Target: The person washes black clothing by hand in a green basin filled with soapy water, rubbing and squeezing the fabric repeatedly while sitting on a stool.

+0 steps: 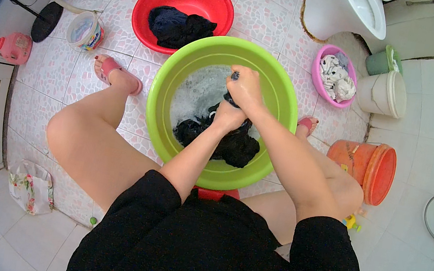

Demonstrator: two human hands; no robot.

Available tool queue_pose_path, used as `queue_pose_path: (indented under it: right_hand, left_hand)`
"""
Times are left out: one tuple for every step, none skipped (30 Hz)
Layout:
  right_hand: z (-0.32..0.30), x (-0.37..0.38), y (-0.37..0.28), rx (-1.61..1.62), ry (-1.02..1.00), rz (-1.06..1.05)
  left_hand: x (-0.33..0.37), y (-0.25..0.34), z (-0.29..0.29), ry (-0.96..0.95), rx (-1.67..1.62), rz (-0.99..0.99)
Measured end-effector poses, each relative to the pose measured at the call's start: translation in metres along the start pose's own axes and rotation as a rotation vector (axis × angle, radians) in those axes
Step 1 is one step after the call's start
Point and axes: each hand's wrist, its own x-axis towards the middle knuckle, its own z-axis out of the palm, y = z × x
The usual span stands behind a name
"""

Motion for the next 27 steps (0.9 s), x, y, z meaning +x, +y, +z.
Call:
queue_pose_path:
  right_hand:
    - [0.0,0.0,-0.003,0.003,0.013,0.02]
    - [-0.002,0.001,-0.005,0.007,0.014,0.021]
    - [-0.004,0.002,-0.007,0.003,-0.082,0.069]
    - [-0.009,0.002,-0.007,-0.003,-0.172,0.12]
    - [-0.011,0.001,-0.002,-0.001,-0.164,0.124]
    - [-0.013,0.0,0.007,0.225,-0.18,0.047]
    - [-0.019,-0.002,0.016,0.453,-0.193,-0.032]
    - [-0.035,-0.006,0.008,0.558,-0.329,0.146]
    - [-0.034,-0.01,0.018,0.823,-0.409,0.227]
    - [-0.039,-0.014,0.024,1.082,-0.477,0.312]
    - [-0.046,-0.02,0.029,1.213,-0.547,0.317]
    - [-0.049,-0.025,0.036,1.221,-0.538,0.314]
    - [-0.051,-0.031,0.045,1.181,-0.649,0.328]
    - [-0.049,-0.035,0.054,1.141,-0.765,0.341]
    - [-0.048,-0.034,0.063,0.998,-0.872,0.283]
    - [-0.044,-0.035,0.061,1.014,-0.875,0.275]
    - [-0.044,-0.037,0.056,0.802,-0.869,0.199]
    - [-0.044,-0.038,0.051,0.59,-0.854,0.125]
    - [-0.048,-0.039,0.044,0.57,-0.852,0.154]
    - [-0.046,-0.039,0.049,0.575,-0.839,0.157]
    - [-0.041,-0.038,0.057,0.521,-0.835,0.094]
    - [-0.039,-0.037,0.056,0.468,-0.84,0.027]
    - [-0.04,-0.037,0.056,0.474,-0.835,0.028]
    - [-0.042,-0.036,0.057,0.407,-0.843,0.025]
    - [-0.045,-0.035,0.055,0.34,-0.851,0.018]
    - [-0.046,-0.032,0.058,0.343,-0.847,0.016]
    - [-0.049,-0.029,0.065,0.25,-0.769,-0.04]
  left_hand:
    - [-0.002,0.001,0.0,0.025,-0.05,-0.016]
    - [-0.004,0.001,0.0,0.05,-0.1,-0.032]
    - [-0.007,0.001,-0.001,0.05,-0.095,-0.033]
    - [-0.01,0.003,-0.002,0.019,-0.209,-0.029]
    - [-0.012,0.005,-0.004,-0.012,-0.322,-0.025]
    - [-0.013,0.008,-0.009,-0.018,-0.315,-0.023]
    - [-0.017,0.018,-0.017,-0.111,-0.297,-0.067]
    - [-0.021,0.022,-0.029,-0.19,-0.275,-0.115]
    - [-0.018,0.012,-0.034,-0.189,-0.389,-0.096]
    - [-0.026,0.025,-0.037,-0.099,-0.59,-0.161]
    - [-0.025,0.02,-0.04,-0.109,-0.639,-0.174]
    - [-0.024,0.014,-0.044,-0.119,-0.688,-0.188]
    - [-0.025,0.013,-0.045,-0.127,-0.675,-0.186]
    - [-0.028,0.011,-0.047,-0.088,-0.713,-0.243]
    - [-0.029,0.01,-0.05,-0.048,-0.751,-0.3]
    - [-0.028,0.001,-0.058,-0.037,-0.738,-0.302]
    - [-0.025,-0.007,-0.065,-0.164,-0.821,-0.282]
    - [-0.023,-0.015,-0.069,-0.291,-0.902,-0.262]
    - [-0.028,-0.005,-0.07,-0.316,-0.889,-0.275]
    - [-0.031,0.004,-0.069,-0.326,-0.879,-0.276]
    - [-0.034,0.011,-0.068,-0.311,-0.845,-0.234]
    - [-0.036,0.012,-0.07,-0.286,-0.814,-0.191]
    - [-0.035,0.015,-0.077,-0.236,-0.778,-0.252]
    - [-0.036,0.018,-0.081,-0.193,-0.749,-0.162]
    - [-0.036,0.019,-0.087,-0.128,-0.687,-0.171]
    - [-0.035,0.02,-0.096,-0.064,-0.625,-0.18]
    - [-0.033,0.018,-0.102,-0.011,-0.629,-0.175]
